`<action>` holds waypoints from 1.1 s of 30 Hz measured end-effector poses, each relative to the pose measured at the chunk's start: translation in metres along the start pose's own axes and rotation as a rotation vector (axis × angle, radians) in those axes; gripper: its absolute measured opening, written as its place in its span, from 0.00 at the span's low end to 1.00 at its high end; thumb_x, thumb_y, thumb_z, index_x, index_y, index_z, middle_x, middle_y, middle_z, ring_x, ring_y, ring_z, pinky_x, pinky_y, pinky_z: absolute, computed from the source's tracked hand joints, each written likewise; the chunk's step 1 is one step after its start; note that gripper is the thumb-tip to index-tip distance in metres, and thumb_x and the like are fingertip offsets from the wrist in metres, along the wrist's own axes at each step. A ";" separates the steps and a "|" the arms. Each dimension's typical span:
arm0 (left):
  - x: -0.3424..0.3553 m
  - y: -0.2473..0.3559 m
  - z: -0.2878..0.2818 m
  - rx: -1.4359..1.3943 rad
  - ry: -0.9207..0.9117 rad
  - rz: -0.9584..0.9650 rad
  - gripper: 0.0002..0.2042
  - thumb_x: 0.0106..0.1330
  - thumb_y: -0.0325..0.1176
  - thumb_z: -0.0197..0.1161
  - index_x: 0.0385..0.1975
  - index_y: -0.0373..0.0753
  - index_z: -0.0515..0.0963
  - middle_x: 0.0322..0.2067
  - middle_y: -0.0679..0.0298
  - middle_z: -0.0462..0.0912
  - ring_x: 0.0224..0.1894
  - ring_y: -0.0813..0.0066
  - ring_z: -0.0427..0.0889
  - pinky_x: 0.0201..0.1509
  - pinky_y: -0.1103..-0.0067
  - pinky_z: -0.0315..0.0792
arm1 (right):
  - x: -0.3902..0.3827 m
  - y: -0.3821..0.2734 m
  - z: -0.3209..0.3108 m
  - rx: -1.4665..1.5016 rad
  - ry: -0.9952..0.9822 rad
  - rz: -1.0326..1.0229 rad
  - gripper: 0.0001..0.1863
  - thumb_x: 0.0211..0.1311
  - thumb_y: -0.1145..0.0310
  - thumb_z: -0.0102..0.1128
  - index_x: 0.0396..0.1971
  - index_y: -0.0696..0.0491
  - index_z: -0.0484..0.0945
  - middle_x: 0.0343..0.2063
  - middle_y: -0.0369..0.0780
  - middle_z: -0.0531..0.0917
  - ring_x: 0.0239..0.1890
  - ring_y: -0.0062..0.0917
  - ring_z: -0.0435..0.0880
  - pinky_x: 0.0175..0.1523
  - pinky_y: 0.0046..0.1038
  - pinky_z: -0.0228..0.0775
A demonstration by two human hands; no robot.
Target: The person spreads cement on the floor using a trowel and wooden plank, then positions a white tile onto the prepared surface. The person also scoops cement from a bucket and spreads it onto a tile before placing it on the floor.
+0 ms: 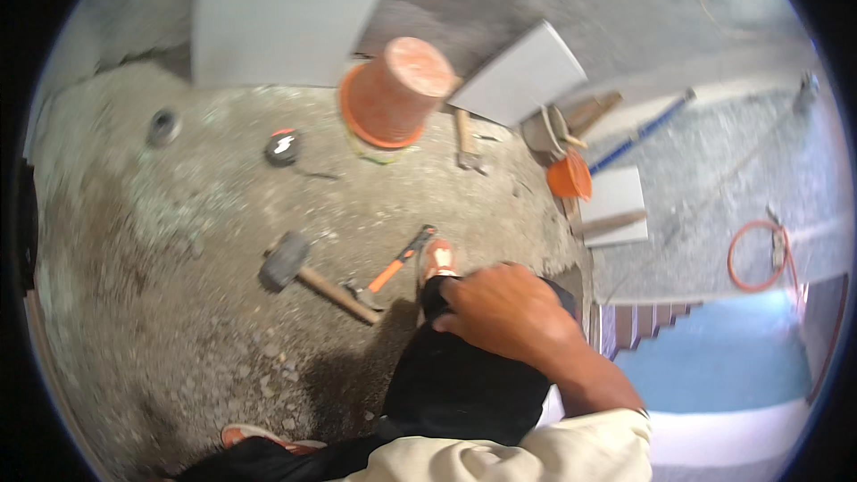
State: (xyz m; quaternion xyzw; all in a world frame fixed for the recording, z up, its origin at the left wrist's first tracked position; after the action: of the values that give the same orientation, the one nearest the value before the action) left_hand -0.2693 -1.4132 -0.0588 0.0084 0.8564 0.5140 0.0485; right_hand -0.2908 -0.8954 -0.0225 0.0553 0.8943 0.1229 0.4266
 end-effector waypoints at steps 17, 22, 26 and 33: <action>-0.049 0.122 0.154 0.495 -0.791 -0.535 0.20 0.77 0.45 0.57 0.59 0.40 0.81 0.51 0.49 0.86 0.55 0.48 0.82 0.62 0.58 0.73 | 0.006 0.276 0.096 0.777 0.080 -0.240 0.11 0.55 0.61 0.68 0.28 0.55 0.88 0.32 0.52 0.89 0.39 0.46 0.90 0.43 0.43 0.82; -0.078 0.163 0.190 0.969 -1.112 -0.331 0.23 0.79 0.53 0.52 0.64 0.48 0.78 0.70 0.46 0.69 0.72 0.40 0.65 0.73 0.54 0.61 | -0.027 0.323 0.122 1.204 0.047 -0.282 0.21 0.63 0.49 0.66 0.34 0.55 0.87 0.33 0.50 0.88 0.40 0.49 0.88 0.49 0.47 0.79; -0.025 0.263 0.241 0.582 -0.884 -0.628 0.24 0.77 0.46 0.59 0.65 0.35 0.75 0.65 0.49 0.77 0.68 0.56 0.70 0.72 0.65 0.63 | -0.082 0.367 0.136 1.339 0.288 -0.232 0.25 0.68 0.45 0.60 0.48 0.52 0.85 0.45 0.49 0.87 0.51 0.49 0.85 0.56 0.47 0.76; 0.101 0.524 0.492 0.238 -0.816 -0.681 0.28 0.72 0.39 0.68 0.68 0.34 0.72 0.67 0.50 0.74 0.69 0.60 0.72 0.73 0.70 0.65 | -0.164 0.407 0.233 1.755 -0.548 0.176 0.44 0.71 0.34 0.52 0.74 0.52 0.65 0.75 0.50 0.63 0.79 0.47 0.56 0.78 0.43 0.51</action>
State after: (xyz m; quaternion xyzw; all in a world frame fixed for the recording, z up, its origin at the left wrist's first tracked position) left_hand -0.3429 -0.7272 0.1656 -0.0654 0.7746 0.3238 0.5393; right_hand -0.0088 -0.4960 0.0677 0.4536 0.5272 -0.5845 0.4178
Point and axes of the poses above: each hand's wrist, its own x-axis towards the middle knuckle, its own z-axis out of the palm, y = z × x, the point moved 9 cm from there along x, towards the middle knuckle
